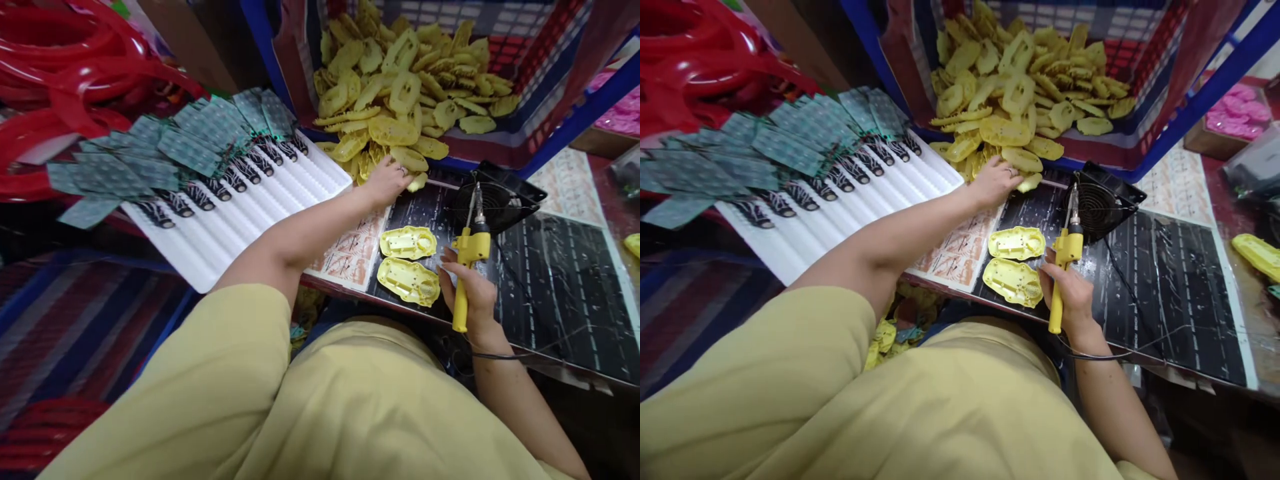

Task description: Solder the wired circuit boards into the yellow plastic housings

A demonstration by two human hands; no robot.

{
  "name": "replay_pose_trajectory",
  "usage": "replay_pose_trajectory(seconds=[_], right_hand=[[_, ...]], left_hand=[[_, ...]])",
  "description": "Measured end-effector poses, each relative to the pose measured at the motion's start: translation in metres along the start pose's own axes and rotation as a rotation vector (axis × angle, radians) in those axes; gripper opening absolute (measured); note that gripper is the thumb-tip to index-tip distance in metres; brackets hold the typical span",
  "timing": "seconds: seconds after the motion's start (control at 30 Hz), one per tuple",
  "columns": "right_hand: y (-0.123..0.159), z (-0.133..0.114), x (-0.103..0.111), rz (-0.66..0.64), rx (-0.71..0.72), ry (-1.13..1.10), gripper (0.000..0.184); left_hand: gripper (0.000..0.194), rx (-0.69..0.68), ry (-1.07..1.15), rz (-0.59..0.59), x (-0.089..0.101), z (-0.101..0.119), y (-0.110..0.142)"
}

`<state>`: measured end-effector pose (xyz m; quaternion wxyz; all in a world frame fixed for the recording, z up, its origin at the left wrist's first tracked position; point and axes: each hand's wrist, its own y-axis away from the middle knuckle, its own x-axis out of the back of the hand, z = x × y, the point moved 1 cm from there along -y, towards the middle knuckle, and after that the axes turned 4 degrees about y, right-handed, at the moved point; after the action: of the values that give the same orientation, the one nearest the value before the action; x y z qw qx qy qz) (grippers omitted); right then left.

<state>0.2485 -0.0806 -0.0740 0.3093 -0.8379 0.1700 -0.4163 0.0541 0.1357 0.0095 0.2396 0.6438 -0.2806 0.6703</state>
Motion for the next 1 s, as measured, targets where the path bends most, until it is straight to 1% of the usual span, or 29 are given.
replay_pose_trajectory(seconds=[0.07,0.1,0.13,0.17,0.2,0.23,0.3,0.33,0.37,0.4,0.43,0.47,0.5,0.53,0.57,0.63,0.7,0.8,0.87,0.93,1.0], right_hand=[[0.002,0.001,-0.003,0.012,0.016,0.007,0.023],[0.003,0.001,-0.004,0.018,0.017,0.011,0.021],[0.004,0.002,-0.004,0.022,0.017,0.015,0.019],[0.004,0.003,-0.004,0.025,0.016,0.019,0.017],[0.005,0.003,-0.003,0.025,0.015,0.022,0.015],[0.006,0.004,-0.003,0.022,0.016,0.025,0.014],[0.007,0.005,-0.002,0.013,0.019,0.033,0.013],[0.008,0.005,-0.002,0.009,0.022,0.038,0.012],[0.009,0.006,-0.002,0.006,0.029,0.038,0.011],[0.011,0.007,-0.001,0.004,0.045,0.032,0.011],[0.012,0.007,0.0,-0.001,0.072,0.023,0.01],[0.014,0.008,0.001,-0.009,0.11,0.013,0.011],[0.015,0.008,0.003,-0.023,0.16,0.007,0.014],[0.017,0.008,0.006,-0.043,0.217,0.006,0.018],[0.018,0.009,0.008,-0.073,0.273,0.008,0.022],[0.018,0.01,0.013,-0.154,0.359,0.012,0.031],[0.016,0.013,0.014,-0.236,0.415,0.007,0.033],[0.011,0.018,0.011,-0.282,0.525,0.005,0.03],[0.008,0.019,0.007,-0.299,0.582,-0.012,0.029],[0.005,0.018,0.004,-0.32,0.594,-0.03,0.029],[0.002,0.014,0.003,-0.308,0.573,-0.02,0.03]], left_hand=[[0.052,0.03,0.024,0.062,0.025,-0.006,-0.009],[0.053,0.047,0.032,0.077,0.04,-0.006,-0.011],[0.054,0.054,0.027,0.066,0.053,-0.005,-0.014],[0.055,0.048,0.008,0.017,0.063,-0.001,-0.015],[0.056,0.031,-0.016,-0.051,0.069,0.003,-0.017],[0.057,0.002,-0.035,-0.13,0.07,0.008,-0.018],[0.061,-0.095,-0.023,-0.27,0.06,0.018,-0.019],[0.065,-0.137,0.015,-0.309,0.05,0.021,-0.017],[0.07,-0.156,0.067,-0.322,0.04,0.024,-0.014],[0.076,-0.145,0.124,-0.308,0.03,0.025,-0.01],[0.08,-0.101,0.179,-0.275,0.021,0.025,-0.003],[0.081,-0.031,0.224,-0.236,0.014,0.025,0.006],[0.076,0.034,0.255,-0.217,0.008,0.024,0.016],[0.07,0.075,0.27,-0.229,0.003,0.025,0.028],[0.064,0.085,0.274,-0.271,-0.002,0.027,0.04],[0.066,0.044,0.262,-0.376,-0.01,0.033,0.062],[0.071,0.005,0.256,-0.41,-0.017,0.039,0.077],[0.068,-0.009,0.265,-0.375,-0.024,0.043,0.087],[0.066,-0.018,0.279,-0.343,-0.024,0.044,0.09],[0.063,-0.029,0.287,-0.259,-0.02,0.042,0.094],[0.057,-0.034,0.291,-0.171,-0.012,0.036,0.099]])
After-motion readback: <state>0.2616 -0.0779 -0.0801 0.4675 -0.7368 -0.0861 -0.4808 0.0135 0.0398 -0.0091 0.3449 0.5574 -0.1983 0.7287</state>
